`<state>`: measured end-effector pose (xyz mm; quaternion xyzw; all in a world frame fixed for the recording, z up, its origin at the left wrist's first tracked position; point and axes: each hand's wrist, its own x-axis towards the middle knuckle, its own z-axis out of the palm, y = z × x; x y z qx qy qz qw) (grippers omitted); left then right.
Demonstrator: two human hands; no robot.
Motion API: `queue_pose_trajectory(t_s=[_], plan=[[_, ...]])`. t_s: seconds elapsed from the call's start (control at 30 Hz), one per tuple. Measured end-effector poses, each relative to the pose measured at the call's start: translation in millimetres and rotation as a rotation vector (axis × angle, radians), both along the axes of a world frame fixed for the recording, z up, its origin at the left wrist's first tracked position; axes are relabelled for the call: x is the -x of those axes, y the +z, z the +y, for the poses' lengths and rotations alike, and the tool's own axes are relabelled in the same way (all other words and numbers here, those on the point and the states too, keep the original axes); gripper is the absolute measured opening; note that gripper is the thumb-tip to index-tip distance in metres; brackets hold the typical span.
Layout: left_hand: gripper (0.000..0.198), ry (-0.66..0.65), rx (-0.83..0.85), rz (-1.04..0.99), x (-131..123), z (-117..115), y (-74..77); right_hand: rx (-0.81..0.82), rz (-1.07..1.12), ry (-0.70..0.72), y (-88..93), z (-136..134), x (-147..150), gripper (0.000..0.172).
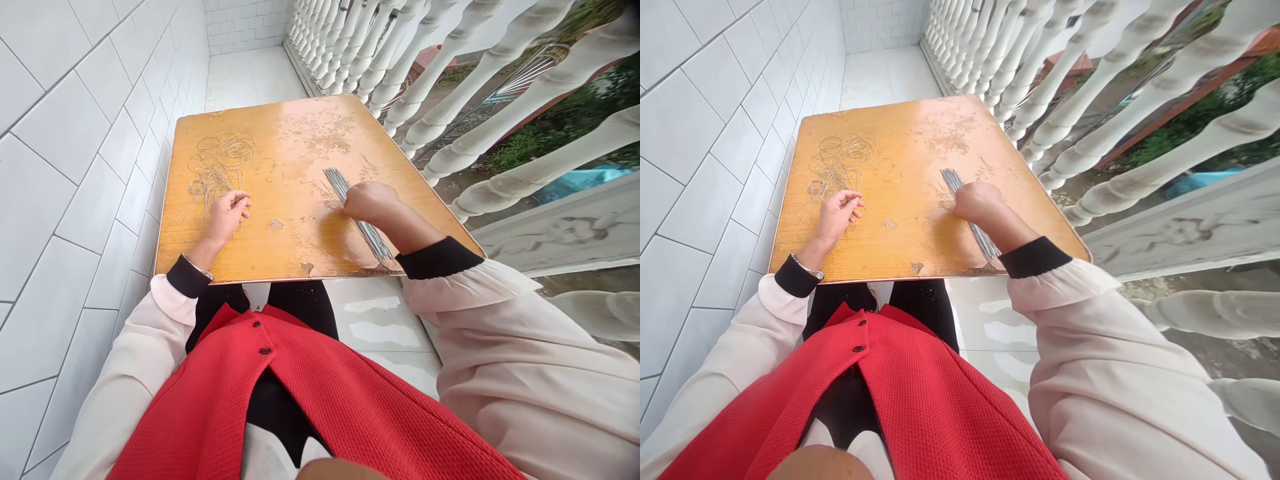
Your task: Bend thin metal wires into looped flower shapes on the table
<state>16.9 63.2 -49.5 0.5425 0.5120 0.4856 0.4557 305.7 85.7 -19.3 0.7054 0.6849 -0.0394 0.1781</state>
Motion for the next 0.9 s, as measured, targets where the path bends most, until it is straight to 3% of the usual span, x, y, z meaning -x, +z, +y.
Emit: queue_pose_trajectory(t_s=[0.13, 0.3, 0.47, 0.6, 0.77, 0.9], plan=[[0.018, -0.027, -0.006, 0.036, -1.7, 0.5, -0.5, 0.027, 0.008, 0.021, 3.5, -0.2, -2.7, 0.027], [0.017, -0.038, -0.040, 0.074, -1.6, 2.4, -2.4, 0.056, 0.095, 0.049, -6.0, -4.4, -6.4, 0.020], [0.017, -0.059, -0.069, 0.111, 0.0, 7.0, -5.0, -0.040, 0.351, 0.202, -18.9, -39.3, 14.5, 0.021], [0.017, -0.068, -0.114, 0.176, 0.3, 11.8, -11.4, -0.162, 0.330, 0.214, -17.1, -67.6, 31.1, 0.033], [0.015, -0.187, -0.393, 0.535, -3.8, 7.1, -17.6, -0.137, 0.125, 0.256, -11.9, -86.5, 37.5, 0.037], [0.025, -0.315, -0.467, 0.806, -8.7, 0.4, -15.3, -0.059, 0.011, 0.267, -9.1, -85.4, 44.8, 0.036]])
